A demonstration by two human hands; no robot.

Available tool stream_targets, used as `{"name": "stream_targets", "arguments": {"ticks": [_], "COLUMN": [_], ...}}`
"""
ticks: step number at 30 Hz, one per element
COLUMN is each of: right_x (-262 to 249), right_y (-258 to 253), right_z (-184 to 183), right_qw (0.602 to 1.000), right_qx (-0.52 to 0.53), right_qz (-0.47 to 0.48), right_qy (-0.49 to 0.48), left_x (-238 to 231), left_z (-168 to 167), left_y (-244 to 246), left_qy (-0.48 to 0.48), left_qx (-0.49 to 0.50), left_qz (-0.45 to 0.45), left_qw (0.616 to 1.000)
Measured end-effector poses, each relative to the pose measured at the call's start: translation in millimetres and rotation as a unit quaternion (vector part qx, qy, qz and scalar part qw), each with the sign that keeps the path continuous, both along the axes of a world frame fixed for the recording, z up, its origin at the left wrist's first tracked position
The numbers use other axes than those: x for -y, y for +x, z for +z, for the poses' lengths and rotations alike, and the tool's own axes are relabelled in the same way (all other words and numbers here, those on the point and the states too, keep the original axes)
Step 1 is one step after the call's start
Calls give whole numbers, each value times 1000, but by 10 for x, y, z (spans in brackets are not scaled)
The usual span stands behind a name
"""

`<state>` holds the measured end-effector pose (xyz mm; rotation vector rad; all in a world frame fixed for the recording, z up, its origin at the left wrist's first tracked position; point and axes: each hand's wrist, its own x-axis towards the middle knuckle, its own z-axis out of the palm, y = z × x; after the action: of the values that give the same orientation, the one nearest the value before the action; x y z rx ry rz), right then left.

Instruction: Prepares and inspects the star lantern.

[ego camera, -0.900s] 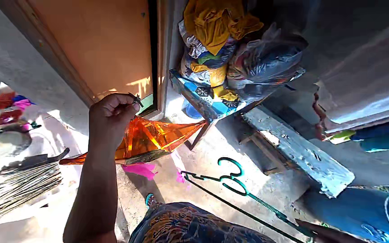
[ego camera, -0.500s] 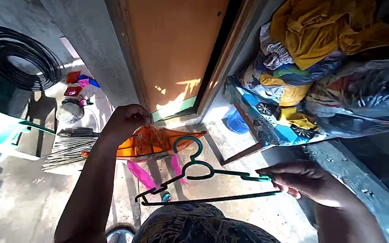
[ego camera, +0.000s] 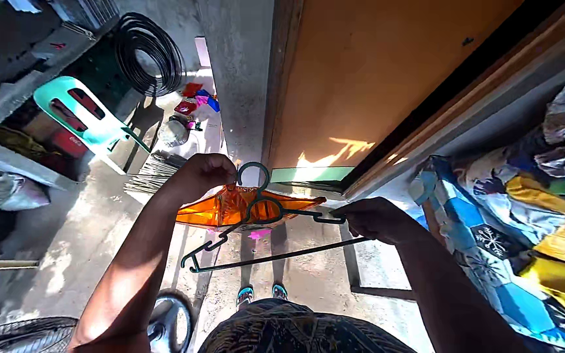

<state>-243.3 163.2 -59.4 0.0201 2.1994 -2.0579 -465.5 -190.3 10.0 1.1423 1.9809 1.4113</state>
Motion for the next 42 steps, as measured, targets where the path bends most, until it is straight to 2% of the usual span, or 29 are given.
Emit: {"name": "stream_targets", "arguments": {"ticks": [7,12,17,24,27,32,35,39,42], "right_x": [-86,-55,49,146,145,167,233,363,502], "right_y": [-307,-374,-381,-488,-550,-628,-674,-755,-861], "right_z": [-172,-291,-401,-438,-383,-330,-313,-293,-303], "right_qw": [997,993,987,981,982,979,975,969,968], "right_qx": [7,17,14,-12,-19,3,34,49,62], "right_qz": [61,91,114,161,159,167,172,189,190], "right_qy": [-45,-74,-112,-112,-96,-114,-137,-152,-148], "left_x": [88,121,185,284,294,311,367,493,641], "left_z": [47,106,129,331,414,418,392,286,285], "left_y": [192,328,359,365,405,524,562,541,504], "left_qy": [-3,0,24,10,5,5,9,-43,-98], "left_qx": [-46,-105,-160,-56,-50,-190,-221,-361,-407], "left_qz": [37,92,109,98,117,181,207,224,217], "left_qw": [998,990,981,994,992,965,953,904,882]}}
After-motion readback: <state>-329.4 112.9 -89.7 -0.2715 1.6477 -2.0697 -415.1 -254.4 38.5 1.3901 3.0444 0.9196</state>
